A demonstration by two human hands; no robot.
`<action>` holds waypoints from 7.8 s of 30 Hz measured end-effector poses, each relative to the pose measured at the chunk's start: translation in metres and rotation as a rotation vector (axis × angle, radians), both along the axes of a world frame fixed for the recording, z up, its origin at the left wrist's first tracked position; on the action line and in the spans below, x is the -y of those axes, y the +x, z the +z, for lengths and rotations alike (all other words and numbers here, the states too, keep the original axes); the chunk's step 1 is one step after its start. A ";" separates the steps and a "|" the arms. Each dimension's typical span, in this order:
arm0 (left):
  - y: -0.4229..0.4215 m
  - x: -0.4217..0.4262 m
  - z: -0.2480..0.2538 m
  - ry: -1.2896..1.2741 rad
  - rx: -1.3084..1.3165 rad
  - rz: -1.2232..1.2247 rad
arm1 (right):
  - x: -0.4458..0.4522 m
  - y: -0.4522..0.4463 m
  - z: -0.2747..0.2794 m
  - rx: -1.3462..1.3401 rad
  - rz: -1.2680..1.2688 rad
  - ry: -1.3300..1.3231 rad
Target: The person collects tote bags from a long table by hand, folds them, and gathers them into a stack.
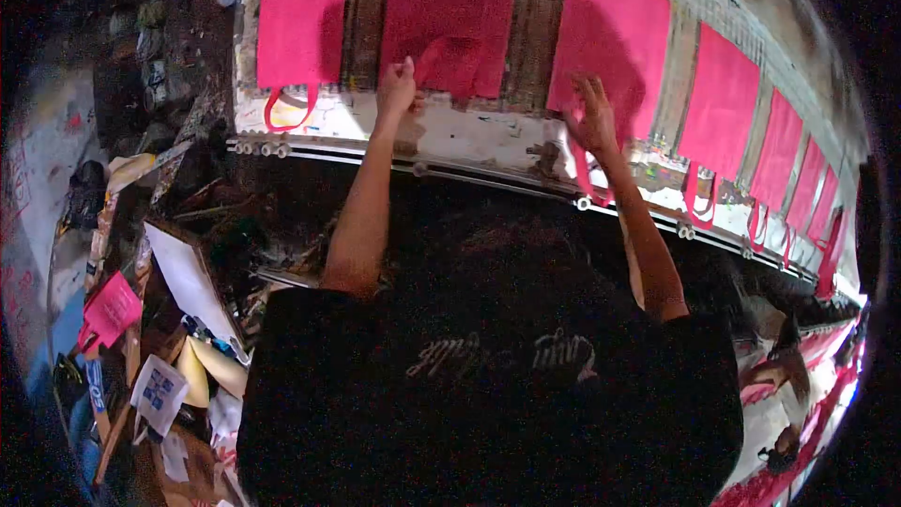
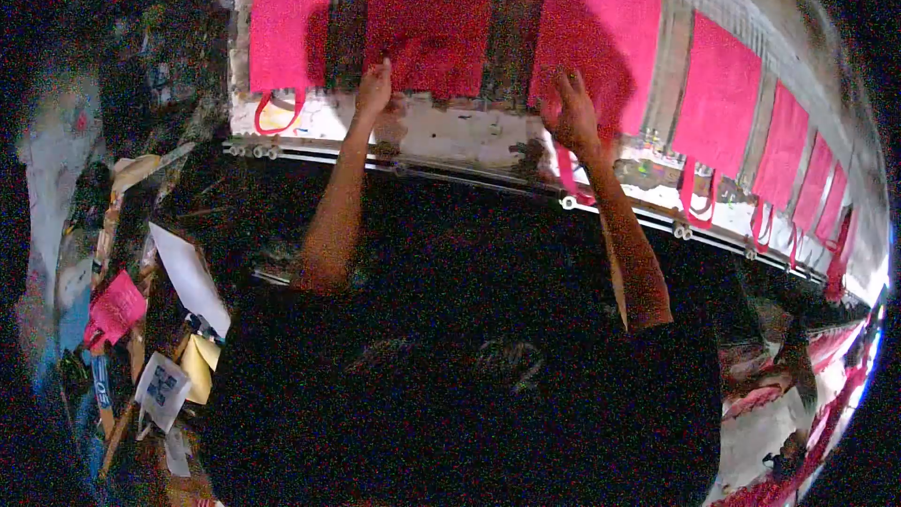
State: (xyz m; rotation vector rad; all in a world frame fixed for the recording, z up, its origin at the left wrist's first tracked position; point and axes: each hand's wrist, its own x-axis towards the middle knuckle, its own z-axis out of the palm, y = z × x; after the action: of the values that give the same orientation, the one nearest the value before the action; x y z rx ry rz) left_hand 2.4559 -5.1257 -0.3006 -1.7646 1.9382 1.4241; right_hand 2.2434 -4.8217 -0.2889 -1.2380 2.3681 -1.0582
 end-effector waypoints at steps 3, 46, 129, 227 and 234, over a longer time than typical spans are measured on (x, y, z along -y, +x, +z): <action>0.008 0.027 -0.011 0.239 -0.053 0.088 | 0.057 0.002 0.014 -0.037 -0.069 -0.053; -0.154 -0.116 -0.087 -0.166 -0.262 -0.634 | -0.092 0.004 -0.026 -0.070 -1.034 0.138; -0.728 -1.053 0.027 0.166 -0.672 -0.892 | -1.216 -0.726 0.039 -0.066 -1.488 0.415; -1.096 -1.753 0.020 0.952 -0.639 -0.325 | -1.619 -0.969 0.089 -0.426 -0.218 0.764; -1.108 -1.764 0.035 0.874 -1.114 -0.233 | -1.648 -1.038 0.267 0.642 -0.212 -0.077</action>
State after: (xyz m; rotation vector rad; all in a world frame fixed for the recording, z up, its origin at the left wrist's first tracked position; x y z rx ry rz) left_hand 1.3478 -3.3617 -0.2654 -0.3123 1.2466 2.8319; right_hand 1.2050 -3.1735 -0.0222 -0.5429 1.9847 -1.3690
